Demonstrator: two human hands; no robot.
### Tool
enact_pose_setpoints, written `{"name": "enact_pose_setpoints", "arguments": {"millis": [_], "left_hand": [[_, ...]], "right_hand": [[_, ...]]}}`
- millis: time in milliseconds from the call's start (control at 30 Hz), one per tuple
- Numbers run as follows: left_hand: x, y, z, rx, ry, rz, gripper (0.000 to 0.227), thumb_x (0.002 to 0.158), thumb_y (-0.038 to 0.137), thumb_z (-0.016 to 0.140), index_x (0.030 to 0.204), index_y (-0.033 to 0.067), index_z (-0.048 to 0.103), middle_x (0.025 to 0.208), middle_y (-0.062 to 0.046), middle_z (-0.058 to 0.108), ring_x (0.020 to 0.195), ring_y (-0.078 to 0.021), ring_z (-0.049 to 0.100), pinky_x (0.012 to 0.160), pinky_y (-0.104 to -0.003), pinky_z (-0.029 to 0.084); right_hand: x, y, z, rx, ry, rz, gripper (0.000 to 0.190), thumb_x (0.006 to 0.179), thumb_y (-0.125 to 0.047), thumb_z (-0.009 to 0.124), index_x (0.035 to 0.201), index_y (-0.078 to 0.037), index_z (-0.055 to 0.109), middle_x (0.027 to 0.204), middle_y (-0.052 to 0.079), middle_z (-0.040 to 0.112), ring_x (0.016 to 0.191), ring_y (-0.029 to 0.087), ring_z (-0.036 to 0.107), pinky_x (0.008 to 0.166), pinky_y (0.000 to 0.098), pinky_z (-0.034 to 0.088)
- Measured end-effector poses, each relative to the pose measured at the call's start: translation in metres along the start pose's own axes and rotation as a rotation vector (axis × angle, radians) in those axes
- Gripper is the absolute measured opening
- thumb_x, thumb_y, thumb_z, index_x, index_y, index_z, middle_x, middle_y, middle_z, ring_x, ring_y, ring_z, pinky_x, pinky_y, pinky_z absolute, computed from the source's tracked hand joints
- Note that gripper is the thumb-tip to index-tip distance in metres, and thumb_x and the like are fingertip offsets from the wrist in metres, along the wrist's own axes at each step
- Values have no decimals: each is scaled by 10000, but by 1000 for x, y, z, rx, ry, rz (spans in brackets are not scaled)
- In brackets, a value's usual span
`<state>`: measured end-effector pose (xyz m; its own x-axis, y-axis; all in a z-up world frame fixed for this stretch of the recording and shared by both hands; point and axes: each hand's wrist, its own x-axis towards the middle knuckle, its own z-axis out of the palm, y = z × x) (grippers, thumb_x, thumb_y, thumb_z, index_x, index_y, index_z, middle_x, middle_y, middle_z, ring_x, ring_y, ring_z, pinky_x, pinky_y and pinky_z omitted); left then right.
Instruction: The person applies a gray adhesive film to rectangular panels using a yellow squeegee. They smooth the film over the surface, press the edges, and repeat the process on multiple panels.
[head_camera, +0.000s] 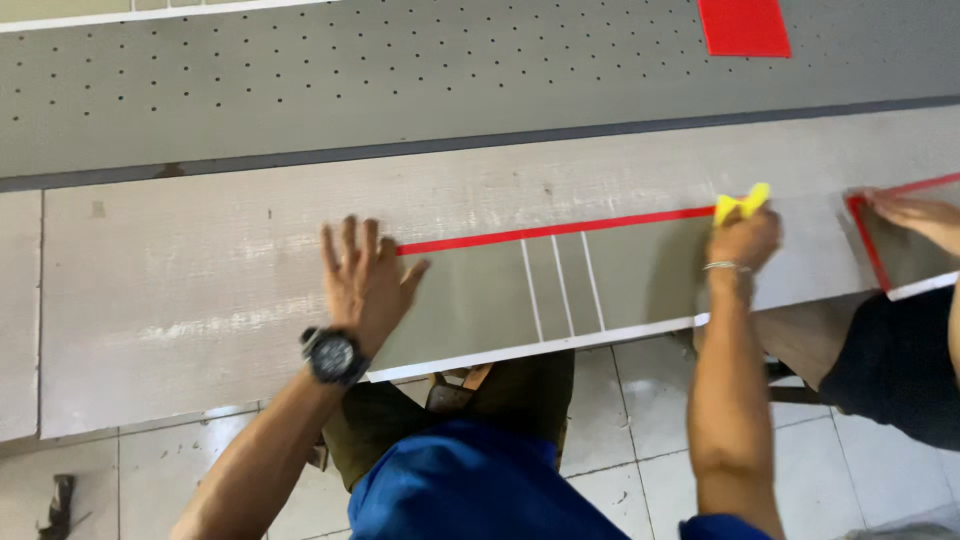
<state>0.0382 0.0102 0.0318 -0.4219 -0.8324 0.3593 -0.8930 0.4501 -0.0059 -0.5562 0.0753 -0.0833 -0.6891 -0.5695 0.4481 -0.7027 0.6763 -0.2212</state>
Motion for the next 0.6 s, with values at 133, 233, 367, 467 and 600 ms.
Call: {"name": "enact_pose_setpoints", "arguments": {"millis": [133, 233, 367, 467, 600], "left_hand": [[54, 76, -7, -315, -435, -28, 863, 912, 741, 724, 1466, 93, 589, 1562, -196, 548, 1433, -407, 487, 1224, -588, 365], [71, 130, 8, -328, -571, 101, 1032, 836, 837, 752, 1539, 123, 506, 1506, -151, 549, 1368, -354, 519, 1154, -551, 457], [83, 145, 17, -250, -761, 122, 1237, 726, 881, 849, 1555, 59, 440, 1458, -161, 593, 1323, -364, 590, 1126, -593, 469], [84, 105, 11, -546, -949, 89, 792, 777, 829, 700, 1090, 104, 636, 1080, -157, 731, 982, -385, 720, 787, -479, 520], [71, 27, 0, -793, -907, -214, 382, 976, 561, 648, 1232, 329, 812, 1069, -31, 784, 942, -191, 723, 774, -374, 529]], "right_hand": [[22, 78, 1, 24, 150, -17, 50, 976, -38, 768, 1023, -27, 781, 913, 183, 785, 786, 416, 759, 673, 529, 605], [8, 97, -9, 195, 171, 107, 110, 991, -108, 740, 1008, -87, 847, 925, 144, 839, 808, 395, 794, 696, 506, 613], [-20, 89, -36, 367, 149, 191, 172, 1022, -179, 722, 1085, -117, 870, 973, 102, 845, 804, 290, 801, 675, 427, 638], [-17, 106, -20, 319, 201, 133, 194, 996, -228, 720, 1050, -158, 893, 875, 115, 830, 760, 369, 780, 670, 504, 595], [-16, 115, -8, 349, 258, 59, 157, 989, -165, 752, 1065, -132, 885, 906, 124, 841, 755, 364, 773, 670, 505, 579]]}}
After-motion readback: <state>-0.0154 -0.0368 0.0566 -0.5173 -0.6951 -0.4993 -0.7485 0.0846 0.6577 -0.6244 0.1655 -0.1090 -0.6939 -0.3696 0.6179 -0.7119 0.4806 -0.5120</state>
